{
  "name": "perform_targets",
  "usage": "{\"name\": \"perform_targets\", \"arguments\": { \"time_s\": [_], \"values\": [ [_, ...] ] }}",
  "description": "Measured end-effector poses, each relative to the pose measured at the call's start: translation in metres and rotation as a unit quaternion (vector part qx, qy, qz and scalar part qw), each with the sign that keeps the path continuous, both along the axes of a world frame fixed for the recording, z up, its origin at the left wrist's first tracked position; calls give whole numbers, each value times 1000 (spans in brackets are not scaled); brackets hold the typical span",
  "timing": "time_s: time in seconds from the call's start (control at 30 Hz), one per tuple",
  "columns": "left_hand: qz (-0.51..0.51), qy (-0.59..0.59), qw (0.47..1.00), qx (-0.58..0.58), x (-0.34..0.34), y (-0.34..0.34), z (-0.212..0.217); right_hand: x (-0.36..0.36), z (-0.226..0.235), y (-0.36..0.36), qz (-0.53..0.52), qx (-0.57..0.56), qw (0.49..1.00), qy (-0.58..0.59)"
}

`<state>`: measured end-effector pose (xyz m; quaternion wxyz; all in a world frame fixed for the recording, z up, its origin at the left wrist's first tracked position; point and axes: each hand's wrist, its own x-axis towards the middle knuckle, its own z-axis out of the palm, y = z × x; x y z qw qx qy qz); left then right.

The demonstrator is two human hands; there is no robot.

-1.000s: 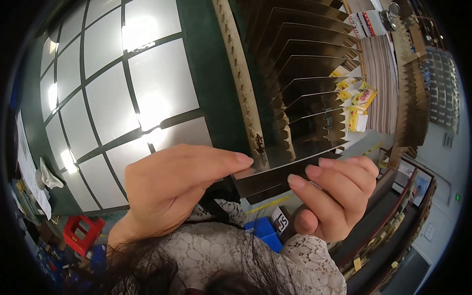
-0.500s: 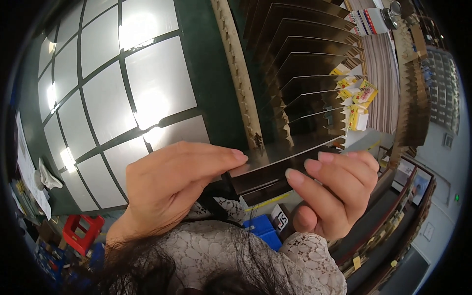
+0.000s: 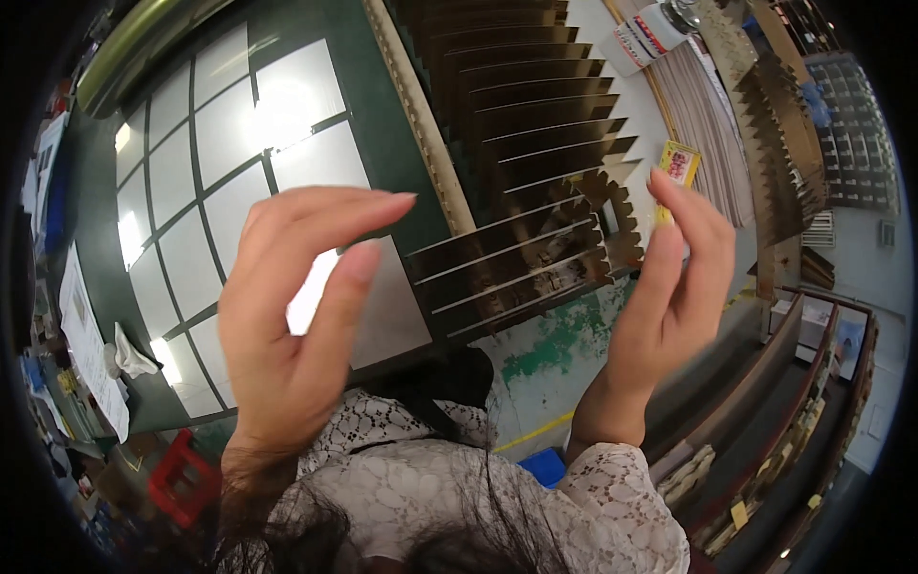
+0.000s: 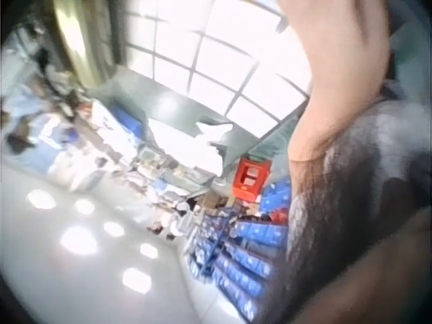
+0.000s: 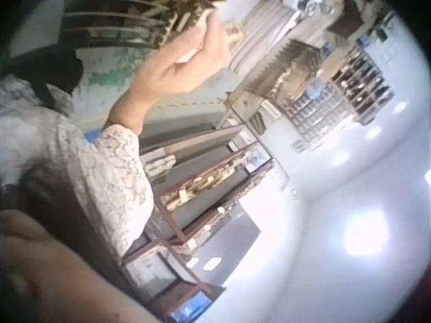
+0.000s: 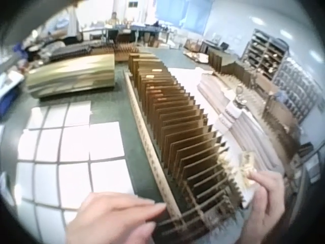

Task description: The person cleans small gold-colored metal plates with a cloth.

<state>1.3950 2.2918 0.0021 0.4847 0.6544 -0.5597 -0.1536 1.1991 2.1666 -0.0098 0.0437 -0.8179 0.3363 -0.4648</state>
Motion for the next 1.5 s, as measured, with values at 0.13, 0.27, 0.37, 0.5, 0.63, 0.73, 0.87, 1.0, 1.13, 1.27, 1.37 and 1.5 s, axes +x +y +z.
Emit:
{"name": "perform_targets", "arguments": {
  "time_s": [0.13, 0.27, 0.37, 0.5, 0.63, 0.73, 0.87, 1.0, 1.13, 1.27, 1.37, 1.5],
  "values": [
    [47, -94, 994, -11, -24, -15, 6, -6, -11, -12, -9, 166, 984, -71],
    [59, -152, 987, 10, -36, -22, 13, -14, -12, -11, 15, 244, 969, -20],
    [58, -175, 983, 22, -41, -25, 12, -18, -17, -13, 44, 282, 958, -23],
    [51, -179, 982, 27, -44, -28, 13, -20, -19, -11, 53, 278, 959, -29],
    [54, -194, 979, 35, -45, -27, 13, -18, -22, -9, 53, 250, 966, -32],
    [50, -191, 980, 36, -47, -28, 13, -20, -18, -6, 46, 238, 970, -24],
    [53, -196, 979, 16, -48, -28, 16, -16, -13, -4, 45, 232, 971, -33],
    [61, -198, 978, -24, -48, -29, 29, -13, 4, -3, 48, 205, 976, -53],
    [75, -204, 972, -87, -42, -22, 53, 1, 32, 0, 57, 136, 983, -112],
    [83, -170, 962, -199, -25, -6, 69, 20, 56, 12, 103, 99, 970, -198],
    [82, -67, 979, -172, -15, 24, 77, 32, 67, 31, 157, 97, 970, -156],
    [106, 96, 983, -115, 6, 60, 64, 50, 65, 59, 238, 198, 943, -121]
  ]
}}
